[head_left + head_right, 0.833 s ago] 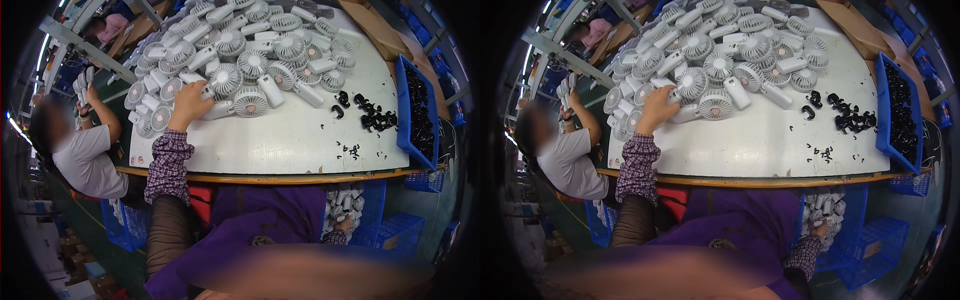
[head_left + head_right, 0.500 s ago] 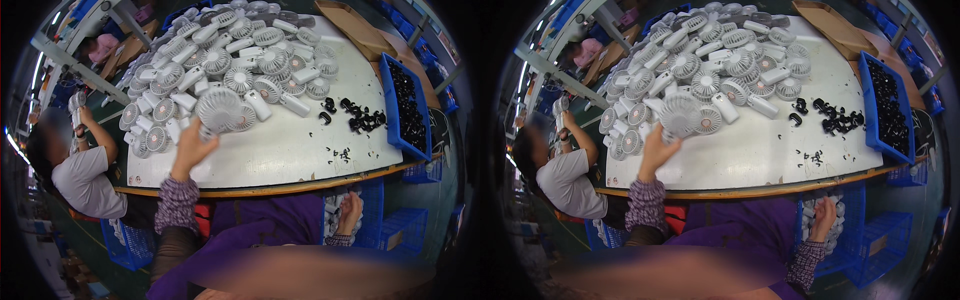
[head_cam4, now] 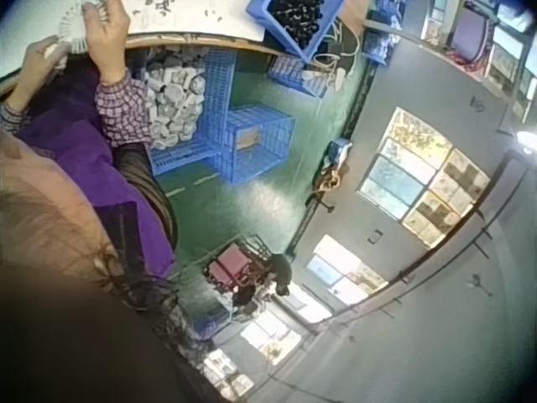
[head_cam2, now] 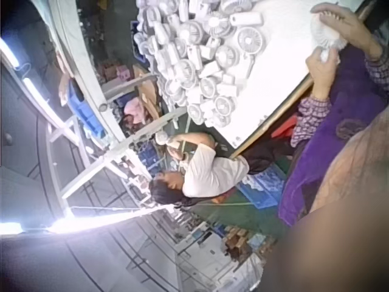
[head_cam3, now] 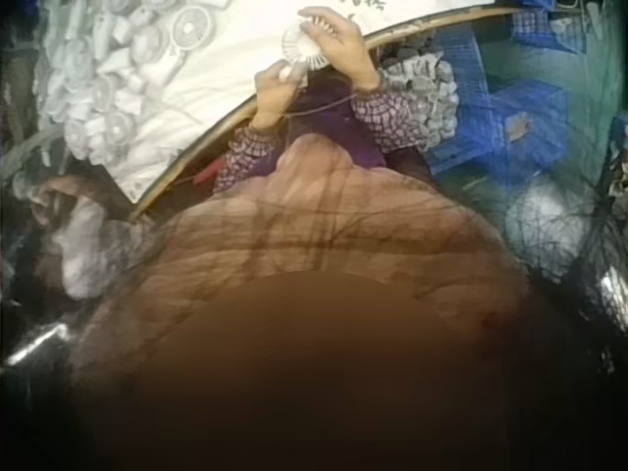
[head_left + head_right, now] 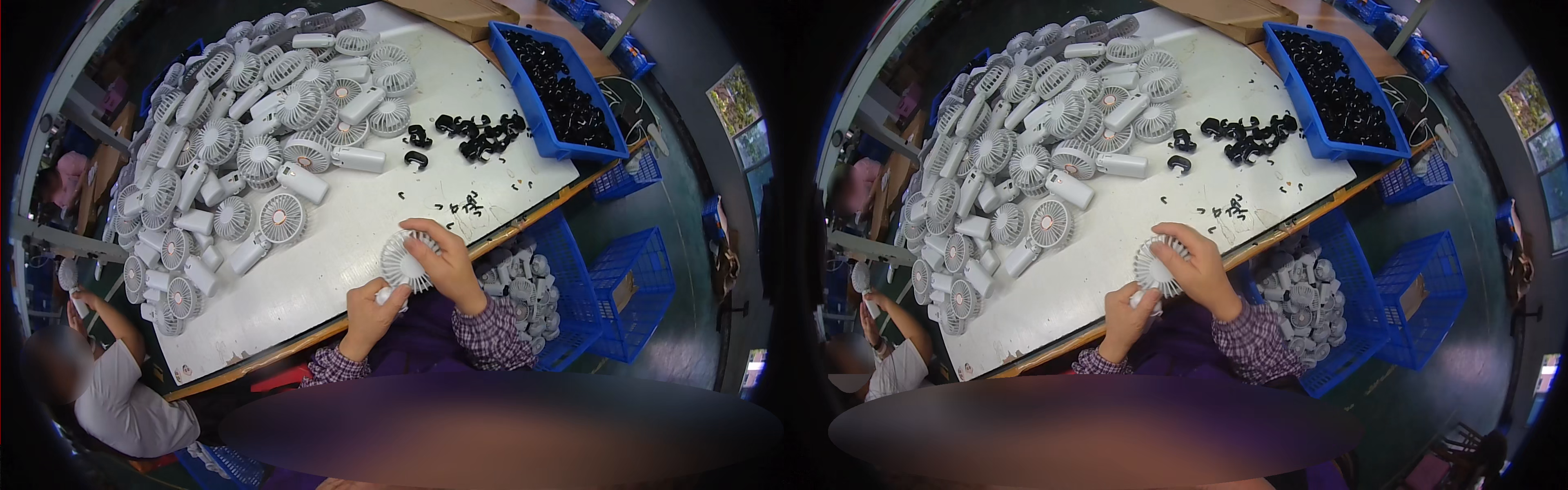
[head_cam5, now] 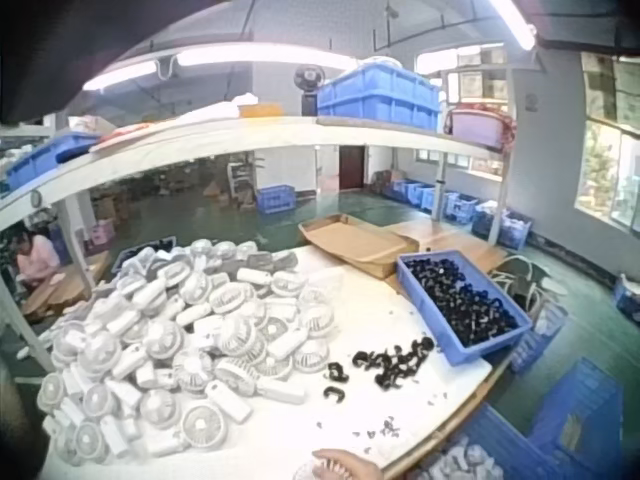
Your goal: The person assembles portable fans by hand, picking up a fan body and a black plastic clip, fitting the clip onto the fan's hinge, and testing the folding mechanism. This process is repeated with other fans, occasionally moving components aside to reach more clips.
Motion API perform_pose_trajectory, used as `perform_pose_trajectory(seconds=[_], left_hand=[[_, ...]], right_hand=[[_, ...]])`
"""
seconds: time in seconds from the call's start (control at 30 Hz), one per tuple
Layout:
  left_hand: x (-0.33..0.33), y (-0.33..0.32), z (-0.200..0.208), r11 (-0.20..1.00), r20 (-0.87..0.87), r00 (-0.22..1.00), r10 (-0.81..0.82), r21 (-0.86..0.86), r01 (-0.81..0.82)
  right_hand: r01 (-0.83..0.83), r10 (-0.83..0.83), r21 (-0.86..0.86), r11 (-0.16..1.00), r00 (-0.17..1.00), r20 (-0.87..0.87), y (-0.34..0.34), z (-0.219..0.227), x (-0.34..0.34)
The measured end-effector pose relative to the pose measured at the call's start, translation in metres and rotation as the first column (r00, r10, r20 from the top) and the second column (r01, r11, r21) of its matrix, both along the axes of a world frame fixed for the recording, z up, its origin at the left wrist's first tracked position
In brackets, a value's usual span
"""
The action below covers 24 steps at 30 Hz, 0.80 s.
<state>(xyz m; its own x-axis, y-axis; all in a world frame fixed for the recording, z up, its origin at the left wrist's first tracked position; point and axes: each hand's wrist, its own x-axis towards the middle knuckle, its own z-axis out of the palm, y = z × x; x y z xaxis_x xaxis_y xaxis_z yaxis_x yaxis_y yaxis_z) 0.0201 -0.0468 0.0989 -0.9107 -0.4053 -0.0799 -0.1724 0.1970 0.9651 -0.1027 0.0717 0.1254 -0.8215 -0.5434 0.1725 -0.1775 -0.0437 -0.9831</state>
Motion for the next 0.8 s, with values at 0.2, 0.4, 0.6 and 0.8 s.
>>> perform_pose_trajectory(seconds=[0.2,0.4,0.6,0.8], left_hand=[[0.004,-0.045,0.008,0.704,0.235,0.971,0.038,0.684,-0.193],[-0.001,-0.060,0.008,0.707,-0.259,0.954,0.153,0.703,0.077],[-0.010,-0.071,0.004,0.859,-0.188,0.970,0.153,0.510,-0.037],[-0.028,-0.053,-0.009,1.000,-0.315,0.949,0.001,0.003,0.000]], right_hand=[[0.101,-0.042,0.106,0.989,0.887,-0.461,0.007,-0.028,-0.092],[0.290,0.109,0.343,0.894,0.599,-0.793,-0.019,-0.072,-0.159],[-0.151,0.152,-0.017,0.988,0.984,0.095,-0.016,-0.031,-0.094],[-0.135,0.591,-0.626,0.768,0.527,0.611,-0.023,-0.024,0.011]])
